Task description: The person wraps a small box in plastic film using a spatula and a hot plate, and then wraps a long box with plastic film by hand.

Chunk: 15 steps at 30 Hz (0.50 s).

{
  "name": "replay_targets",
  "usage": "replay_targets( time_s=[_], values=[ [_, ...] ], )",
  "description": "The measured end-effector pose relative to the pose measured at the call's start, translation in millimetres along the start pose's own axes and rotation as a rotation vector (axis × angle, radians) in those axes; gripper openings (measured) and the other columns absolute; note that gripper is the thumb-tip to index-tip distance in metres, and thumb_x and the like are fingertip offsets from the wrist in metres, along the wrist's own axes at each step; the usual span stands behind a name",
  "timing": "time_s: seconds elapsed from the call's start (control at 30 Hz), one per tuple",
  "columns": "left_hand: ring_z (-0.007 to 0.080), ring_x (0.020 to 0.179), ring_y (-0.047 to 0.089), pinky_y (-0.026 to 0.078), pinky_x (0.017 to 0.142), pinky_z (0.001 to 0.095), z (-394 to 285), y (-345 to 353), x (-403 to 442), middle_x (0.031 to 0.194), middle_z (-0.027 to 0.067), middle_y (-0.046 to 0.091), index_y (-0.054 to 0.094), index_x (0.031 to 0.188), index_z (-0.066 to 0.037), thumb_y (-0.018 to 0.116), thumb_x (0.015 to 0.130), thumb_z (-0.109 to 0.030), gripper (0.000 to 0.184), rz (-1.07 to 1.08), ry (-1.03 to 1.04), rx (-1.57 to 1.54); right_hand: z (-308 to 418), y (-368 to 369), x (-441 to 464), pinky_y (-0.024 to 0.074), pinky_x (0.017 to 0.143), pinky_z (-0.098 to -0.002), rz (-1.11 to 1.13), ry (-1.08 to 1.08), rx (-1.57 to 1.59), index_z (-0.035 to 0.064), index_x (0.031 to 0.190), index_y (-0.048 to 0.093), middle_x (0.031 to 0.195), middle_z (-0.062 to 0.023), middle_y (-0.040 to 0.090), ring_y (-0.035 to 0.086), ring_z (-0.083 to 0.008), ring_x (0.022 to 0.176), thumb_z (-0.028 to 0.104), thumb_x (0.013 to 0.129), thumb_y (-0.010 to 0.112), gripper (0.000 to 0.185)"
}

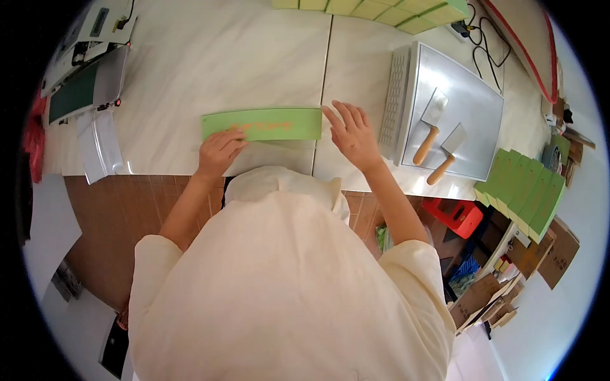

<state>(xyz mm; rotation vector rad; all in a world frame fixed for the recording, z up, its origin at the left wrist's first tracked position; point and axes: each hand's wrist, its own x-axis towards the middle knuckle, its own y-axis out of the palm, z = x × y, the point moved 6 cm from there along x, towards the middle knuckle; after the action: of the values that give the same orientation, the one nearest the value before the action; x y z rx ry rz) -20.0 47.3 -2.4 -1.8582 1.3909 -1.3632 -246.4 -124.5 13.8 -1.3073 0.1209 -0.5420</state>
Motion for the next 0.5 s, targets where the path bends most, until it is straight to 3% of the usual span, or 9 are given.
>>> replay_targets(
  time_s=[0.07,0.13,0.5],
  values=[
    [0.0188,0.083,0.067,0.052,0.069,0.0325,-0.3,1.7,-1.2,0.096,-0.0012,0.07,0.063,0.076,-0.011,0.079,0.075,-0.011,0.016,-0.004,-0.002,0.001,-1.9,4.2,3.3,0.0429,0.098,-0.044,-0.045,0.029,-0.017,0.0112,0.125,0.058,0.125,-0.0062,0.057,0.053,-0.0251,0.115,0.005,0.071,0.07,0.055],
    [0.0199,0.08,0.066,0.052,0.069,0.0333,2.0,-0.7,-0.7,0.097,-0.001,0.07,0.063,0.076,-0.01,0.08,0.075,-0.01,0.016,0.023,-0.037,0.012,7.1,13.1,9.4,0.0435,0.097,-0.0444,-0.032,-0.119,-0.055,0.0107,0.122,0.06,0.122,-0.0057,0.057,0.054,-0.0249,0.113,0.006,0.071,0.071,0.052],
    [0.0213,0.075,0.064,0.052,0.065,0.0332,12.6,-8.7,-5.3,0.102,-0.0001,0.068,0.064,0.078,-0.009,0.08,0.073,-0.008,0.018,0.013,-0.065,0.009,59.8,29.9,49.1,0.0453,0.091,-0.0414,-0.124,-0.195,0.124,0.0056,0.11,0.063,0.109,-0.005,0.06,0.057,-0.0228,0.103,0.006,0.076,0.065,0.035]
  ],
)
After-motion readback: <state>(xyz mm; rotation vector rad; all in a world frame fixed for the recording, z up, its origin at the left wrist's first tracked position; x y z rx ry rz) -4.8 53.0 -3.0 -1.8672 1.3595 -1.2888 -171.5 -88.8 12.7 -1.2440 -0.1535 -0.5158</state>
